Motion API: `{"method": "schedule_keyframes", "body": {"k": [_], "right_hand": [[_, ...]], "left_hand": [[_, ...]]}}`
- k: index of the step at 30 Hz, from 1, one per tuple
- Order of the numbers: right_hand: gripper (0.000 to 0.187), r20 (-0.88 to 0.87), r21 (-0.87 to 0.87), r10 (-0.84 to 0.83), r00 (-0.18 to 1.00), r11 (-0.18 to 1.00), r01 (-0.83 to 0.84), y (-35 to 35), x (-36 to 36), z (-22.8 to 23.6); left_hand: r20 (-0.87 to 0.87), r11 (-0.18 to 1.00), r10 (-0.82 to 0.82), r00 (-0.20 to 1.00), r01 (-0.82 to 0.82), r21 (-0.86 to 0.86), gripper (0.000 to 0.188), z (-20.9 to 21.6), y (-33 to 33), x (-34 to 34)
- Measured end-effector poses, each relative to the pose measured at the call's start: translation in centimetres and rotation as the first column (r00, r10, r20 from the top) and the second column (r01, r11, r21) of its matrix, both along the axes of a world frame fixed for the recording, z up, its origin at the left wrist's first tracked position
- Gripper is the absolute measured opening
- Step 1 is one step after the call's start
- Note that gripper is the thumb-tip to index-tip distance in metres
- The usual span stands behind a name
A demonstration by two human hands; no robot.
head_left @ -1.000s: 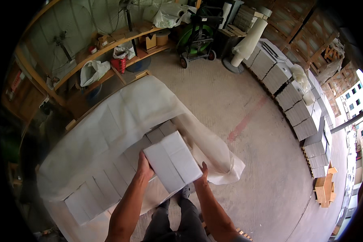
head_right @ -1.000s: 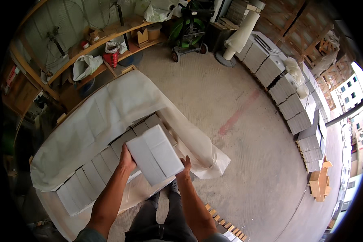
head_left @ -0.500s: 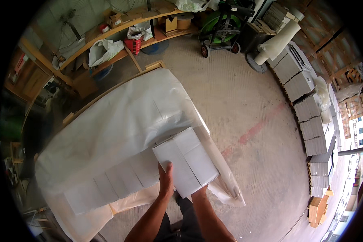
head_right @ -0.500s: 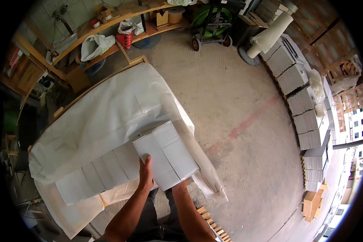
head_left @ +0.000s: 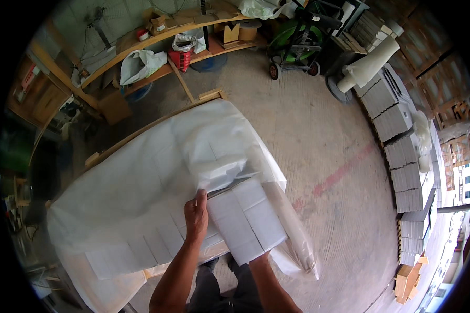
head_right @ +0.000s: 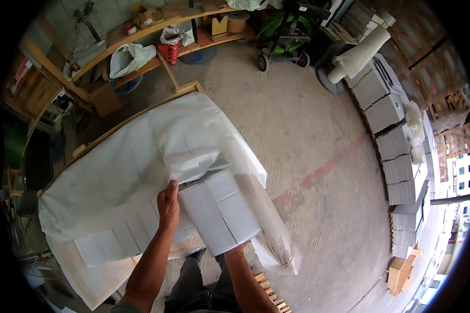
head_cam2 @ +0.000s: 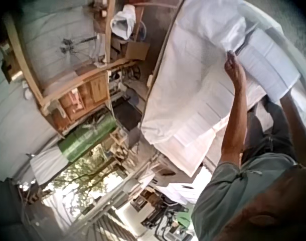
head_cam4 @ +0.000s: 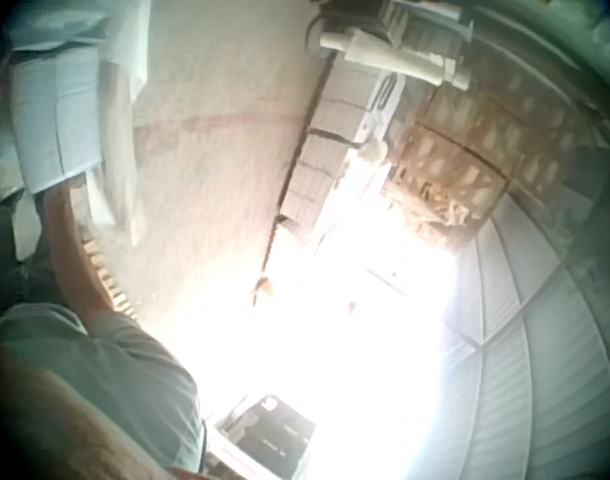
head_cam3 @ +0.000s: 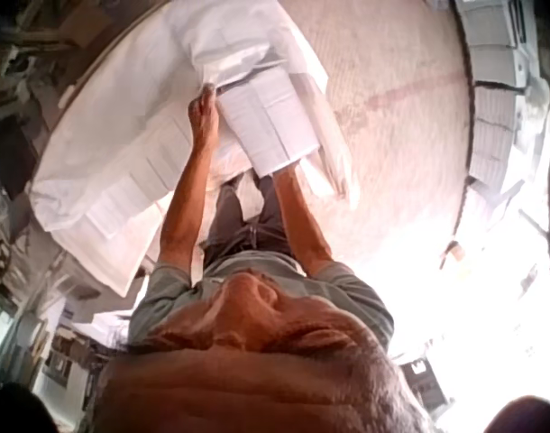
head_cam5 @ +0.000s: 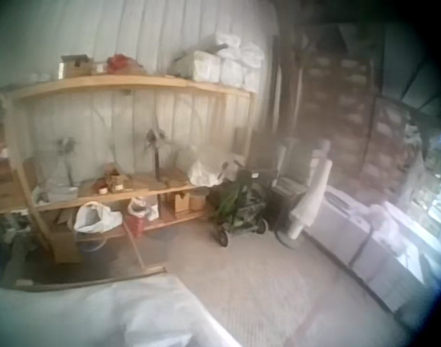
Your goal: The person repeatedly picks up white rectangular boxes from a pallet and places them onto a plastic-covered surface. The person continues this cycle, moving boxes one at a time between the two locations.
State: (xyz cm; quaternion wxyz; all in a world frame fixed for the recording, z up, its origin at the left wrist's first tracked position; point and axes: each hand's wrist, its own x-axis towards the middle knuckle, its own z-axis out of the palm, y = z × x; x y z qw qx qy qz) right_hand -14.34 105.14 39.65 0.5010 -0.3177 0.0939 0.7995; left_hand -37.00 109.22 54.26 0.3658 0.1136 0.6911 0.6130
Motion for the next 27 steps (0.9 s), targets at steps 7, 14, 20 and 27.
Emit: {"method": "schedule_keyframes", "body": {"k": [7, 14, 20, 27], "right_hand": [[0.058, 0.055, 0.001, 0.019, 0.998, 1.000, -0.019, 0.2, -1.2, 1.5], [0.052, 0.072, -0.045, -0.073, 0.995, 0.996, 0.076, 1.2, -2.2, 0.2], [0.043, 0.107, -0.144, -0.158, 0.982, 0.975, 0.172, 1.0, -3.2, -3.4], [0.043, 0.289, -0.015, -0.227, 0.930, 0.970, 0.241, 2.3, -4.9, -1.1]], "left_hand": [[-0.805, 0.951, -0.239, 0.543, 0.298, -0.081, 0.039, 0.9, 1.7, -0.2], [-0.834, 0.902, -0.419, 0.358, 0.056, -0.429, 0.056, -0.8, 2.9, 2.7], [-0.873, 0.890, -0.451, 0.185, 0.025, -0.455, 0.037, -2.5, 4.6, 0.5], [-0.921, 0.923, -0.382, -0.083, -0.096, -0.374, 0.043, -0.5, 5.0, 0.9]]}}
